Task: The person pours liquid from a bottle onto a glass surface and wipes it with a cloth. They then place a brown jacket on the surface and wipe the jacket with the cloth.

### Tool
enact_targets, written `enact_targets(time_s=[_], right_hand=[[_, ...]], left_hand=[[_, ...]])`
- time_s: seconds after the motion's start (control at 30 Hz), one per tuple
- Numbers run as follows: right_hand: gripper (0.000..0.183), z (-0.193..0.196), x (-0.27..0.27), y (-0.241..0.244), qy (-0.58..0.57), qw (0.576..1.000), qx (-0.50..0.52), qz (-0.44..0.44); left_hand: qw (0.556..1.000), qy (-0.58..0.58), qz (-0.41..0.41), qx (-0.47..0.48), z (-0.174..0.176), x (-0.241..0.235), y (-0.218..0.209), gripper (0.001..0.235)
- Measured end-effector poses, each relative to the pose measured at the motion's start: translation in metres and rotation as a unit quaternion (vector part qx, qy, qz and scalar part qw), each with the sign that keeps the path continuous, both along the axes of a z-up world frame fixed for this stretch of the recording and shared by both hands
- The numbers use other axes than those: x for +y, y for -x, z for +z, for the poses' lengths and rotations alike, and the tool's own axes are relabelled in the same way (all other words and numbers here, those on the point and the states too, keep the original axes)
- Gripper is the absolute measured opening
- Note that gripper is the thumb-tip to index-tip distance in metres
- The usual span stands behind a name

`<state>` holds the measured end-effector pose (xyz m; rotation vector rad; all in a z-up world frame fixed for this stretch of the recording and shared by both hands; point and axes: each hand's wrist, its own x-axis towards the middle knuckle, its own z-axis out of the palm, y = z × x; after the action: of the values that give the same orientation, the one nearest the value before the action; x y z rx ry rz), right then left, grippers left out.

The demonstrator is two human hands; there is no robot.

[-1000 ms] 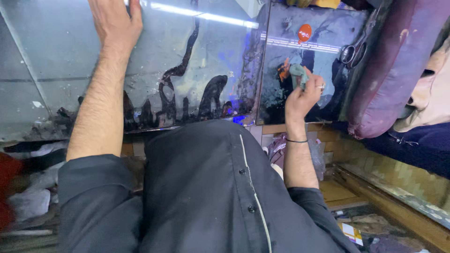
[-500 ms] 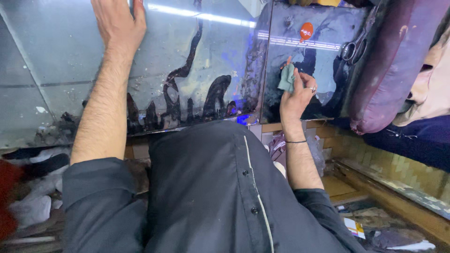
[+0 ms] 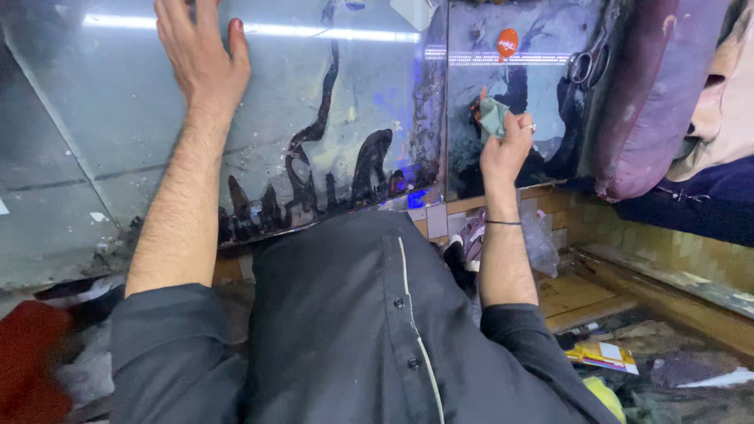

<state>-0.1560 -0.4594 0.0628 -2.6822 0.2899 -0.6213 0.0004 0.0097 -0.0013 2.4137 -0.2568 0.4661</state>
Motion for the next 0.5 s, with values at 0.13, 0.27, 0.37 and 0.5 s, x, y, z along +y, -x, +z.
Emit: enact_targets(time_s=[0.13,0.27,0.37,0.5], right_hand=[[0.032,0.001,0.003,-0.001,-0.067,0.998,-0.011,-0.002],[0.025,0.014,0.008,-0.004,-0.082,0.996,-0.019,0.024],[0.033,0.017,0.016,-0.002,-0.078,0.996,-0.047,0.024],[0.030,0.017,0.024,-0.004,-0.074,0.995,-0.052,0.036]], left_hand=[[0.994,-0.030,-0.007,-0.102,0.013,0.000,0.000,0.040],[1.000,0.019,-0.019,-0.002,0.015,0.001,-0.001,0.036],[0.999,0.030,-0.025,-0.008,0.010,0.002,0.000,0.038],[0.998,0.046,-0.030,-0.039,0.010,0.003,0.002,0.041]])
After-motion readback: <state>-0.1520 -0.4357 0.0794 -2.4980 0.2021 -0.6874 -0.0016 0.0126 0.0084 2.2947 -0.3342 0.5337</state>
